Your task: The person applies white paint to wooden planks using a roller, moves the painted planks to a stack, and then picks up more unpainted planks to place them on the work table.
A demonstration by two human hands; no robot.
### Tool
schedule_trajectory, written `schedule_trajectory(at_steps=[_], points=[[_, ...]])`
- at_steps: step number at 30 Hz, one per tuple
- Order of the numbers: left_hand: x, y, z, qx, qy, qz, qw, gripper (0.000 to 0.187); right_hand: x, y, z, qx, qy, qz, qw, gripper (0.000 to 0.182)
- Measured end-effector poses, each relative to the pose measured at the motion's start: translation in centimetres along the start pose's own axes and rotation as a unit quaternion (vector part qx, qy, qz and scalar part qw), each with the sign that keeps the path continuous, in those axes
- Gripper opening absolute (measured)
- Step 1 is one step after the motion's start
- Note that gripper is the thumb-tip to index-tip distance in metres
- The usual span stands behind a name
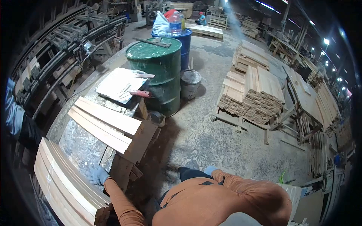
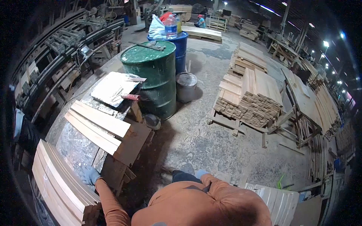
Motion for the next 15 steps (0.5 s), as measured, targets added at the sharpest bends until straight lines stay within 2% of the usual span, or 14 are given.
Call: schedule_trajectory(at_steps=[1,4,6,8,9,13,15], points=[[0.8,0.1,0.2,0.002,-0.043,-0.013,0.999,0.041,-0.4,0.5,-0.4,-0.005,0.015,-0.026,1.0,0.02],[2.0,0.0,0.6,0.007,-0.066,-0.003,0.998,0.04,-2.7,2.3,-3.0,0.009,0.004,-0.02,1.0,0.02],[1.1,0.0,0.4,0.004,-0.054,-0.005,0.999,0.041,-3.6,3.6,-4.1,-0.011,0.041,-0.064,0.997,0.017],[0.6,0.0,0.2,-0.004,-0.003,-0.042,0.999,0.039,-5.2,4.2,-5.8,0.063,0.018,0.052,0.996,0.024],[0.4,0.0,-0.1,-0.007,-0.054,-0.034,0.998,0.038,-5.0,3.6,-5.4,0.063,0.021,0.046,0.997,0.024],[-0.1,-0.1,0.0,-0.004,0.0,-0.052,0.999,0.039,-1.3,-0.1,-0.2,0.044,0.034,0.004,0.998,0.024],[0.2,0.0,0.1,-0.005,-0.02,-0.041,0.999,0.039,-1.5,-0.4,2.3,0.032,0.033,-0.011,0.999,0.024]])
Point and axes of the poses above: each hand's wrist, its own z-axis towards the middle knuckle, its own x-axis out of the palm, y = z × x, the point moved 5 cm from there along z, towards the middle knuckle, and after that the axes turned 12 degrees about z, right-handed, at the moved point
